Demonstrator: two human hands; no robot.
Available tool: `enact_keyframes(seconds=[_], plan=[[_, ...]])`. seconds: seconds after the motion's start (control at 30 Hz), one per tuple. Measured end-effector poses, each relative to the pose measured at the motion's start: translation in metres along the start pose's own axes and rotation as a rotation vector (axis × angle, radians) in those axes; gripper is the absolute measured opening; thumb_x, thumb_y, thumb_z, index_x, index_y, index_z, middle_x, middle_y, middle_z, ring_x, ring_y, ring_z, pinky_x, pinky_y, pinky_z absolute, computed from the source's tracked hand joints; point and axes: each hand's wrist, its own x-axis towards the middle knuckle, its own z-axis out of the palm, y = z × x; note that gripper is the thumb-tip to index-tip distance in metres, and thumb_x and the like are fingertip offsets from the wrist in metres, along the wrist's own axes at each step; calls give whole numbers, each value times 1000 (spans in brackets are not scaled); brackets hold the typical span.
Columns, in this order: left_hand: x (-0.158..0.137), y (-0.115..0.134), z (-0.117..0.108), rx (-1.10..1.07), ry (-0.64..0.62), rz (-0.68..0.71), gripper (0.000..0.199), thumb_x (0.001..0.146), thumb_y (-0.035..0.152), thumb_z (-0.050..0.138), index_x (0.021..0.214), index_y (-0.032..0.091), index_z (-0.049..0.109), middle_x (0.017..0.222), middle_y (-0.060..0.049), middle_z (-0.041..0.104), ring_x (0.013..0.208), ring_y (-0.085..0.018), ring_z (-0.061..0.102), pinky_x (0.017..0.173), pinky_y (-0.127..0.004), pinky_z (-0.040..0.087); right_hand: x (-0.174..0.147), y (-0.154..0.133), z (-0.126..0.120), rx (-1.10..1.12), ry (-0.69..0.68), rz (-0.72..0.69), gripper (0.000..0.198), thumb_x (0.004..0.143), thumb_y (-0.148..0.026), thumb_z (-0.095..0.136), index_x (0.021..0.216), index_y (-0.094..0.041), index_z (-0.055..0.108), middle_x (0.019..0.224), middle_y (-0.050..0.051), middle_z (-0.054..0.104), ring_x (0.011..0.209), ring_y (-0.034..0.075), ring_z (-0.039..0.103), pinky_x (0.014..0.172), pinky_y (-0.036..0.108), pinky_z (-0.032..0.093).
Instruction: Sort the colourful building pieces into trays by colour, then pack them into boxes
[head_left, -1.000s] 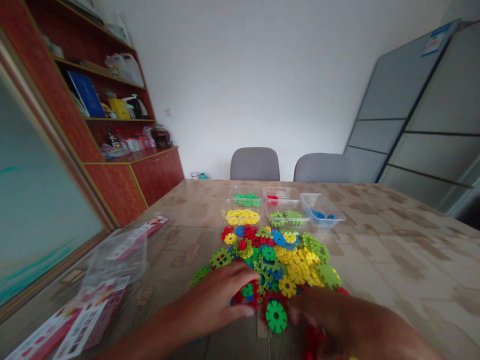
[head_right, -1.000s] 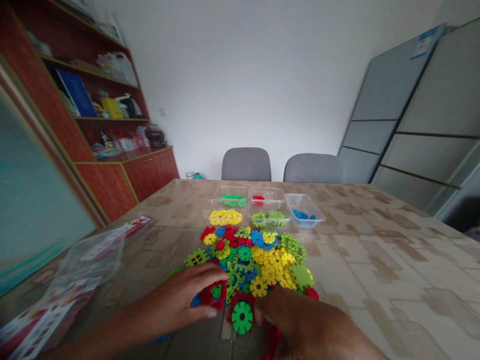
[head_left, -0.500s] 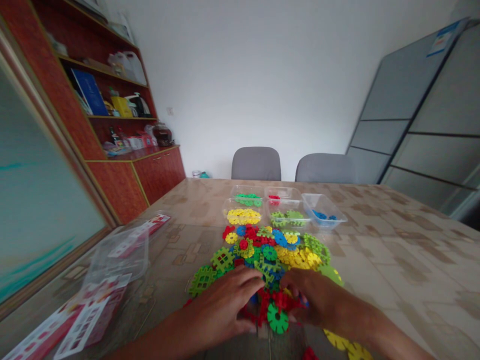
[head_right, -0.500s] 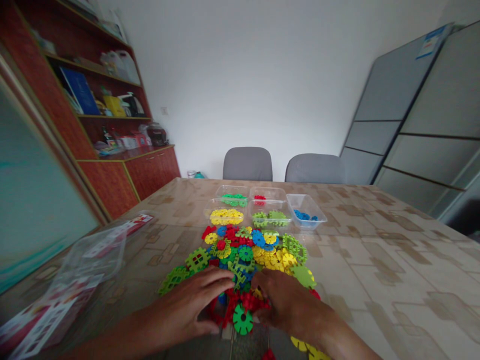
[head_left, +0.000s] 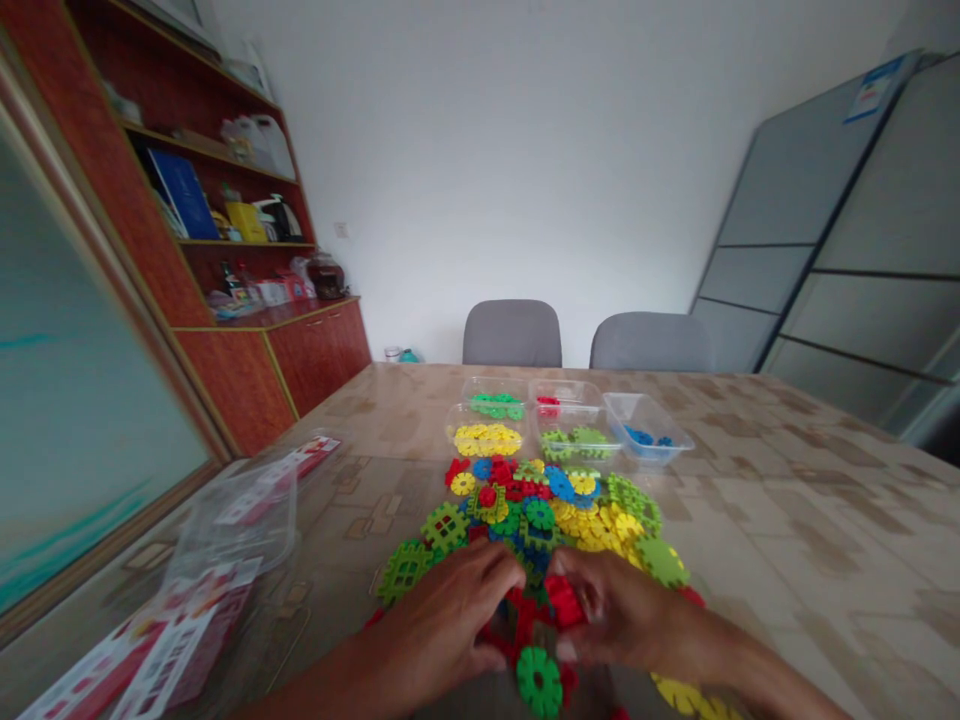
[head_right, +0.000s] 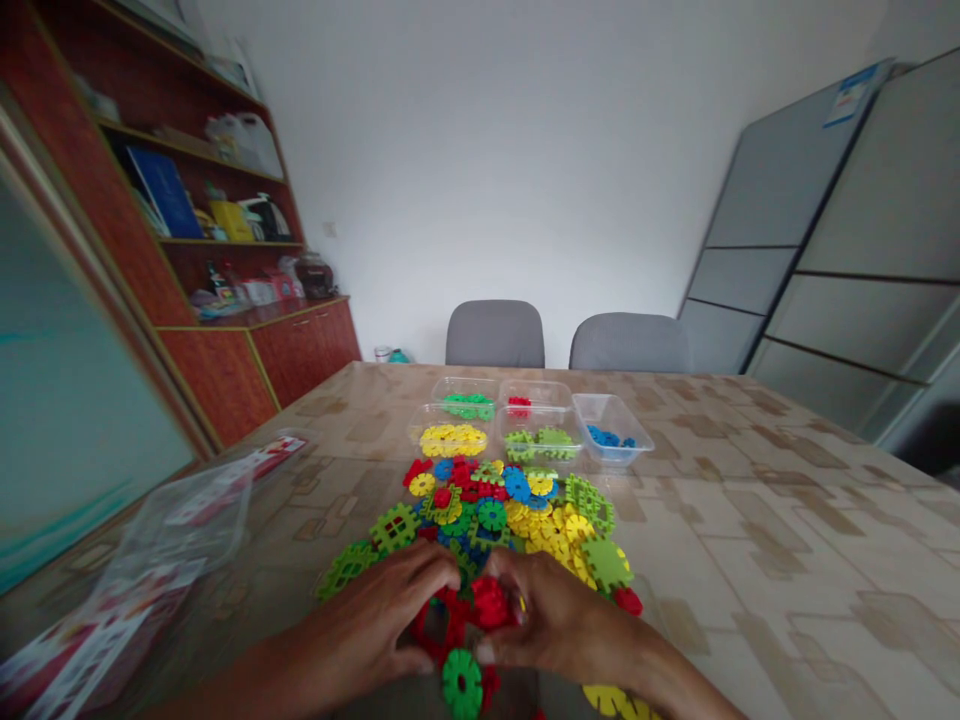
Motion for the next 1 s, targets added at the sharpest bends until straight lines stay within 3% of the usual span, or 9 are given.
enact_keyframes(seconds=[0.1,0.37,0.57,0.67,0.77,1.0], plan=[[1,-1,-1,9,-19,4,45,70,17,79,106,24,54,113,-3,57,104,-24,54,85,-30,44,3,2,-1,71,45,-22,24,74,-35,68,88,-20,57,74,-4,49,68,13,42,57,23,35],[1,-7,5,-103,22,-66,67,69,29,81,128,28,50,130,-7,53,116,-28,52,98,-38,42,12,29,16,168,90,-63,19,74,-28,67,87,-18,58,70,-5,52,63,11,43,56,21,34],[3,-6,20,-201,-29,-229,96,65,25,82,145,24,29,142,-15,44,125,-32,45,105,-46,36,14,18,26,51,187,-7,23,65,-17,67,87,-19,59,73,-3,60,63,12,48,55,21,37],[3,-4,24,-247,-39,-237,102,64,26,82,147,26,23,141,-15,45,124,-33,46,103,-46,37,16,10,30,23,214,47,24,60,-10,62,82,-19,60,70,-3,62,61,12,49,54,21,38],[2,-2,20,-234,10,-196,93,67,30,80,145,30,28,139,-11,49,122,-32,48,102,-45,39,19,8,31,42,213,71,20,57,-8,57,73,-18,59,65,-4,60,57,11,48,52,20,38],[5,-9,2,-172,305,-128,42,86,25,57,127,31,51,112,-3,66,94,-20,62,88,-33,48,18,13,3,110,285,-21,7,68,-20,58,70,-20,52,62,-5,51,59,12,46,53,20,40]])
